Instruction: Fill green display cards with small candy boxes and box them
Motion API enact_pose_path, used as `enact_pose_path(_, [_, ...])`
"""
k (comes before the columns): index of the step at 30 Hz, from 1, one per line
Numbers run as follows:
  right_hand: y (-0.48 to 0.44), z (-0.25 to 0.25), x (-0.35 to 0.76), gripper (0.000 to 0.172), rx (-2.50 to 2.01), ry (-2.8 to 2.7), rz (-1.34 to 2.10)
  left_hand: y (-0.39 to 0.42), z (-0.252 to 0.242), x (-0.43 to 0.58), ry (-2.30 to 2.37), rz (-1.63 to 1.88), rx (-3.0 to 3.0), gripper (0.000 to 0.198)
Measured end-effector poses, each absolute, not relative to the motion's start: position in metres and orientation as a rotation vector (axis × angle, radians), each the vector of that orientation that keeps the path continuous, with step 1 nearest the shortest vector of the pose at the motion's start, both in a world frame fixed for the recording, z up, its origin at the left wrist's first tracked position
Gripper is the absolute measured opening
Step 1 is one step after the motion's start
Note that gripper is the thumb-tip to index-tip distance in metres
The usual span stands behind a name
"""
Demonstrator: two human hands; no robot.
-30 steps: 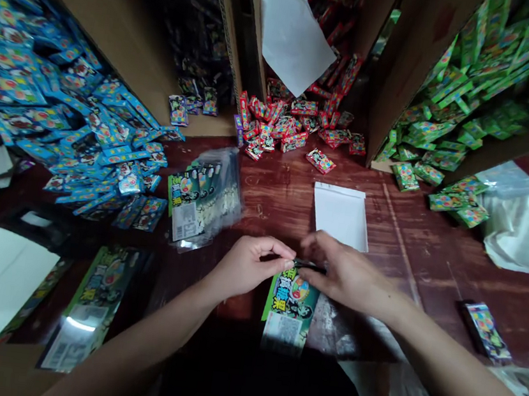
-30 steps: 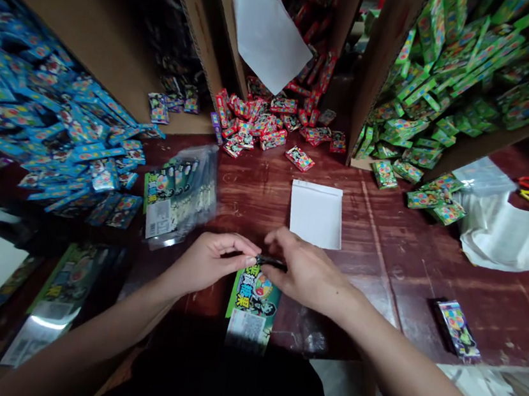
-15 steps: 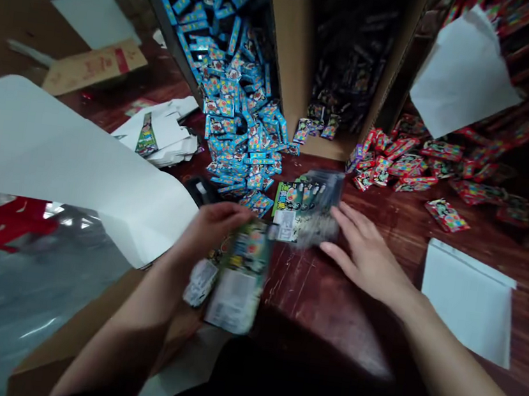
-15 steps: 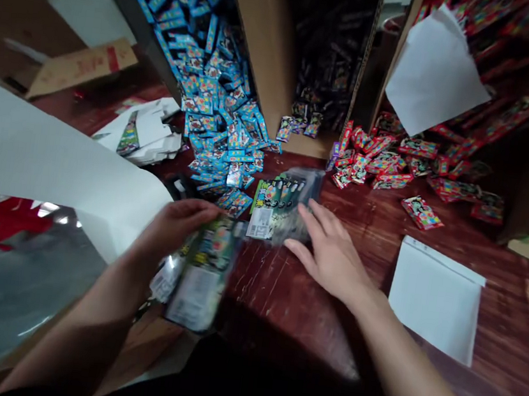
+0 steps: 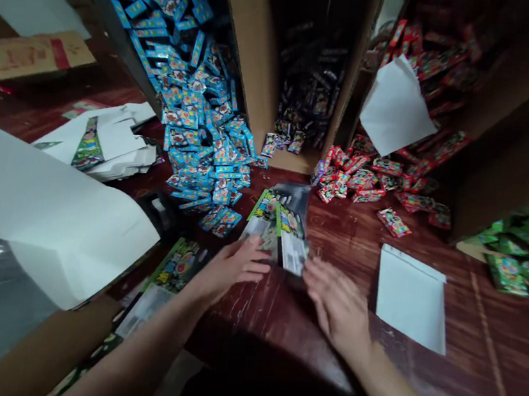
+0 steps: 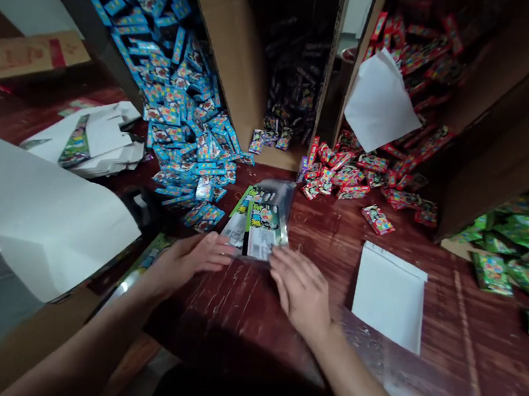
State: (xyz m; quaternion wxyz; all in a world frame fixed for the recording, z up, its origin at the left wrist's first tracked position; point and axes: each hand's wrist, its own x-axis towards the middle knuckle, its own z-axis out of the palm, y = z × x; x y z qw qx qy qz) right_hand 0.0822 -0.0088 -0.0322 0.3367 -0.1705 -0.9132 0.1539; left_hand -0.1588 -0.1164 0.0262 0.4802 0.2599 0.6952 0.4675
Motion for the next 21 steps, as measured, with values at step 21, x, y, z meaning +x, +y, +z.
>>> enact_pose_path(21, [0.033,0.038,0.205,0.030,-0.874,-2.612,0.660,-0.026,0.021,-0.024,1.082,0.562,1.053,0.014])
